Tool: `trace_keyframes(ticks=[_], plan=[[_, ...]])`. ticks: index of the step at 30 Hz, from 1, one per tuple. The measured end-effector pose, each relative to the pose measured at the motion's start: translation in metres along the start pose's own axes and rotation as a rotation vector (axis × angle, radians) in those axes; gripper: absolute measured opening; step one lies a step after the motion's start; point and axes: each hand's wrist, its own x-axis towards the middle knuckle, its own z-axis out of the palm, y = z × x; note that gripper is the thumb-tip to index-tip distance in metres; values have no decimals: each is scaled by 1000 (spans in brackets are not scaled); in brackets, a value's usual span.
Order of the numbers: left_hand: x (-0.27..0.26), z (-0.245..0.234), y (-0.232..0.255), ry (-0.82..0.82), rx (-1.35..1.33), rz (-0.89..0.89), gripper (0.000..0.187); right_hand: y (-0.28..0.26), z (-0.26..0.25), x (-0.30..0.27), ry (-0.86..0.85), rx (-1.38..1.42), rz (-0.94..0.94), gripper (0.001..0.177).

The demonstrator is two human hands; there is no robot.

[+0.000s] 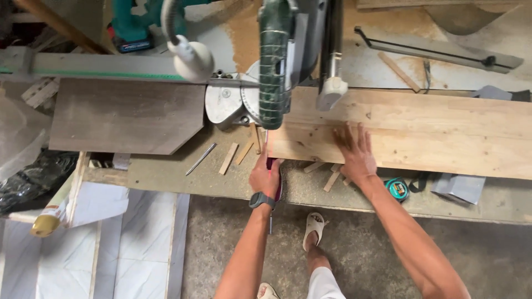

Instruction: The person positions a wooden plank on a workbench and uses a circular saw to cut it. They then use a leaf blower to clear sawdust from the work area. The person repeats the cutting process on the plank multiple times.

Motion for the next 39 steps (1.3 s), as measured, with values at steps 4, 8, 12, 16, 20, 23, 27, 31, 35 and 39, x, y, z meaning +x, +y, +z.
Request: trace_keyframes(ticks=[4, 8, 12, 16, 20, 23, 27, 31, 35, 39], plan=[[0, 2, 1, 47, 10, -4, 72, 7, 5, 2, 24, -24, -65, 149], [-3, 1, 1, 45, 66, 48, 73, 8, 5, -1, -38, -48, -34, 133], [1, 0, 3, 19, 32, -28, 75, 1, -1, 4, -21, -49, -6, 131], [2, -2, 3, 5, 23, -43, 75, 2, 6, 2, -34, -7, -8, 136], [2, -3, 5, 25, 12, -27, 74, 2, 5, 5, -65, -42, -2, 135], [0, -6, 8, 18, 10, -10, 76, 5, 5, 4, -99, -45, 16, 134], [1, -2, 4, 6, 15, -8, 76, 9, 15, 4, -116, -55, 10, 142], [-3, -9, 8, 12, 18, 16, 75, 9, 19, 2, -129, -109, 10, 150], [0, -7, 9, 26, 35, 26, 76, 7, 11, 5, -123, -154, -1, 144], [-6, -18, 15, 0, -16, 15, 71, 4, 5, 1, -117, -172, 4, 137]])
